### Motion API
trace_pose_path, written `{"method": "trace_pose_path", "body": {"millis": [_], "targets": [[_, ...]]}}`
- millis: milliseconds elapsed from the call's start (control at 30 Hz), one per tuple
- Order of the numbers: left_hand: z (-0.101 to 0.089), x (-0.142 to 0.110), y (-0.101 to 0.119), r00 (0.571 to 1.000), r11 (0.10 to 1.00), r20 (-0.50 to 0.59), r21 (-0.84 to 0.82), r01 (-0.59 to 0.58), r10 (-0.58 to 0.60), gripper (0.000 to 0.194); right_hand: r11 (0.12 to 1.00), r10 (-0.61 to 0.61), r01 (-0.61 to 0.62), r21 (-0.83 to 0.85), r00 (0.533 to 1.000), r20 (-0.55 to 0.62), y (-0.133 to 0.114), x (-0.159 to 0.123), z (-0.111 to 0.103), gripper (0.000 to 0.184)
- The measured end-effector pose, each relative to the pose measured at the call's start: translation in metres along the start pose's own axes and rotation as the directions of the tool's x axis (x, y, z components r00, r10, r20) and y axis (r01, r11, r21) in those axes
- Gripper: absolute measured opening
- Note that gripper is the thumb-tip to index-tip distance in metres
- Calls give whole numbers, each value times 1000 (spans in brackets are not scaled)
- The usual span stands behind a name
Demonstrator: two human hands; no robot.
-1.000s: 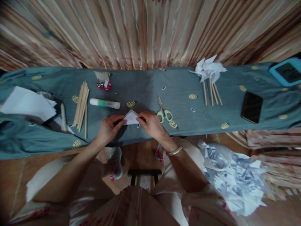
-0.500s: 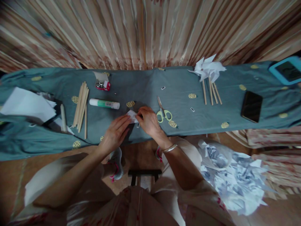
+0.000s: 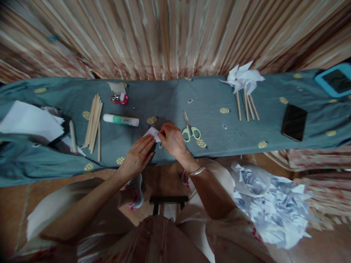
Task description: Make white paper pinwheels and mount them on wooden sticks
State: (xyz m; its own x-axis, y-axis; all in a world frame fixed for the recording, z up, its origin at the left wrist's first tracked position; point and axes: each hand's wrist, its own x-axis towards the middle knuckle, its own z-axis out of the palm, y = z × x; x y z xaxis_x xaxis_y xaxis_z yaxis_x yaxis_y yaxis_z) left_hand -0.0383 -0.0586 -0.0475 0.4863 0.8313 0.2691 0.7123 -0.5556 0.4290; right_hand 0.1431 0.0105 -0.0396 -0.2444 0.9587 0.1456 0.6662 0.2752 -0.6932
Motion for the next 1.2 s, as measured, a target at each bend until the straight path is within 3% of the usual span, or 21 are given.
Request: {"method": "trace_pose_path", "body": {"millis": [467,633,900,1200], "targets": [[2,0,0,1000,1000,2,29,-12,12,45,1000,-12,12,-26,1000,-15,-2,1,-1,14],[2,0,0,1000,998,8,52,-27,26,44,999,-14,14,-41,1000,3,-5,-4,-3,4],[4,0,-2,1000,997,5,71,-29,29,43,990,-80,82,-115,997,20,-3,-20,-2,32],[-21,-9,-9,999,993,3,111,39,-40,33,981,-55,57,-183,998,20,9,-26,-14,33]]}}
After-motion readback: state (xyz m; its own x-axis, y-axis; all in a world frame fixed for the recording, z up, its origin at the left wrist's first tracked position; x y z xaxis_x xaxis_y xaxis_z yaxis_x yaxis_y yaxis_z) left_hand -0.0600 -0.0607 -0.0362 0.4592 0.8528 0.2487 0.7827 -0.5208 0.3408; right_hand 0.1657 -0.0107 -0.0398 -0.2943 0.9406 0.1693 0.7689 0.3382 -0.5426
